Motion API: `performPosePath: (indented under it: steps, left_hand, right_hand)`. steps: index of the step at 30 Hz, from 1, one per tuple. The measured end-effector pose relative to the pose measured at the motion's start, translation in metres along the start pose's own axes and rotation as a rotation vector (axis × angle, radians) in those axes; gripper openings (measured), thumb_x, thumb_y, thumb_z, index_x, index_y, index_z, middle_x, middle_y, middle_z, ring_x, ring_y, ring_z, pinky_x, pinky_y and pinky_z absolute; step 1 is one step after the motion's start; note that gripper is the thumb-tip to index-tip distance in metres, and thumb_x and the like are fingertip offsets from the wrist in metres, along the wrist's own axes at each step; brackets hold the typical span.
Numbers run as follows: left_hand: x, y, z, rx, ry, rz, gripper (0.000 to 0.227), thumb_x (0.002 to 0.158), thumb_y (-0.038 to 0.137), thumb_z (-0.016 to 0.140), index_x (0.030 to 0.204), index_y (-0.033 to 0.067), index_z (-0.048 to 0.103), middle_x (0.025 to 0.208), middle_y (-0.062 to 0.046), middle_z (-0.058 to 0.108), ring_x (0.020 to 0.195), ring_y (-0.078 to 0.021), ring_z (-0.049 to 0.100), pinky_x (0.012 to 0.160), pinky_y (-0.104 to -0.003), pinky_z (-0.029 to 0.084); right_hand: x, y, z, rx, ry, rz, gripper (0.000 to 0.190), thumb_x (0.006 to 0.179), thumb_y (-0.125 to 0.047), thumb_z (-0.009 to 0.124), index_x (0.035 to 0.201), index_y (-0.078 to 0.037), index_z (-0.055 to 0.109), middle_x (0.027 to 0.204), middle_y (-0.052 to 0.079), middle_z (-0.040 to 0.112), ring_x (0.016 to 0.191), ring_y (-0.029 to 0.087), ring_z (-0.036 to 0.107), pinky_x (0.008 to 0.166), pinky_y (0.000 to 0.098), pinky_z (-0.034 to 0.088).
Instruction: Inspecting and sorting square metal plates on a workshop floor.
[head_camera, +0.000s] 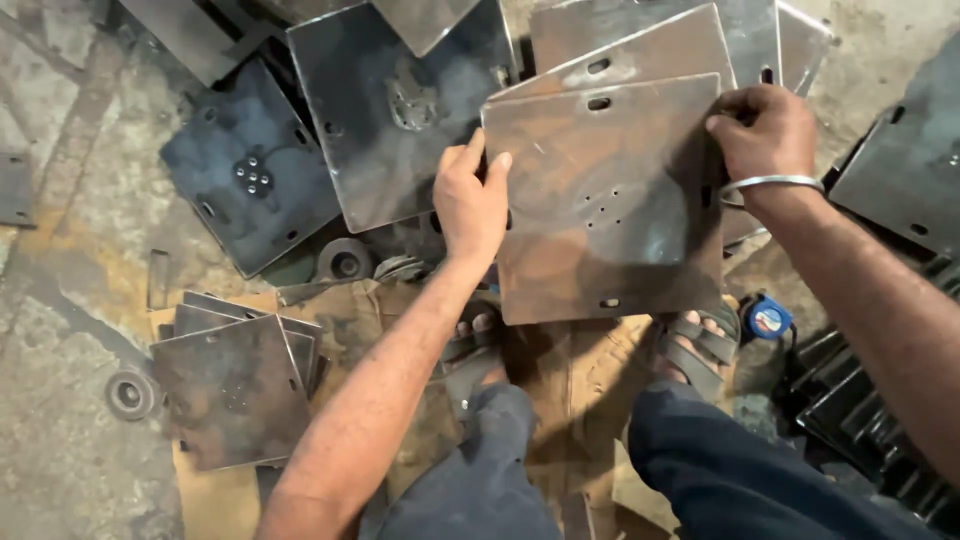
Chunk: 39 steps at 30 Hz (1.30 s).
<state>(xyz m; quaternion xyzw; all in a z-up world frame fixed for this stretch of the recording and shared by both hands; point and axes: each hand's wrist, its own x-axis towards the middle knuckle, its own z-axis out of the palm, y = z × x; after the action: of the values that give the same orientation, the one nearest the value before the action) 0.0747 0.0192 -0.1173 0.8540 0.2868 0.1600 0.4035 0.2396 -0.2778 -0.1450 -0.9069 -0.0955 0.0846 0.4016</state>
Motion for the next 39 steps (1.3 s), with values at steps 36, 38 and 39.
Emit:
performPosePath:
  steps: [36,38,39]
  left_hand:
    - [-0.129,0.035,-0.009,0.341,-0.535,0.990,0.026,0.094,0.019,0.061,0.114,0.0027,0.067,0.131,-0.010,0.060,0.128,-0.0282,0.054,0.119,-0.047,0.037]
    - [-0.129,0.034,-0.006,0.353,-0.566,1.004,0.027,0.092,0.019,0.061,0.112,0.0018,0.067,0.130,-0.011,0.060,0.128,-0.0286,0.054,0.118,-0.047,0.037]
    - [-0.129,0.034,-0.004,0.366,-0.594,1.021,0.028,0.089,0.019,0.061,0.110,0.0009,0.067,0.130,-0.011,0.060,0.128,-0.0289,0.053,0.118,-0.046,0.037]
  right_hand:
    - [0.076,-0.076,0.059,-0.455,-0.583,-0.752,0.021,0.101,-0.017,0.068,0.111,0.001,0.071,0.087,0.020,0.071,0.074,0.037,0.069,0.064,0.0476,0.054]
    - [0.078,-0.081,0.062,-0.528,-0.584,-0.759,0.018,0.101,-0.015,0.068,0.107,0.001,0.072,0.082,0.021,0.070,0.068,0.035,0.069,0.058,0.0467,0.054]
    - [0.078,-0.083,0.062,-0.602,-0.581,-0.767,0.015,0.100,-0.012,0.068,0.103,0.001,0.073,0.077,0.021,0.070,0.062,0.034,0.069,0.053,0.0459,0.053]
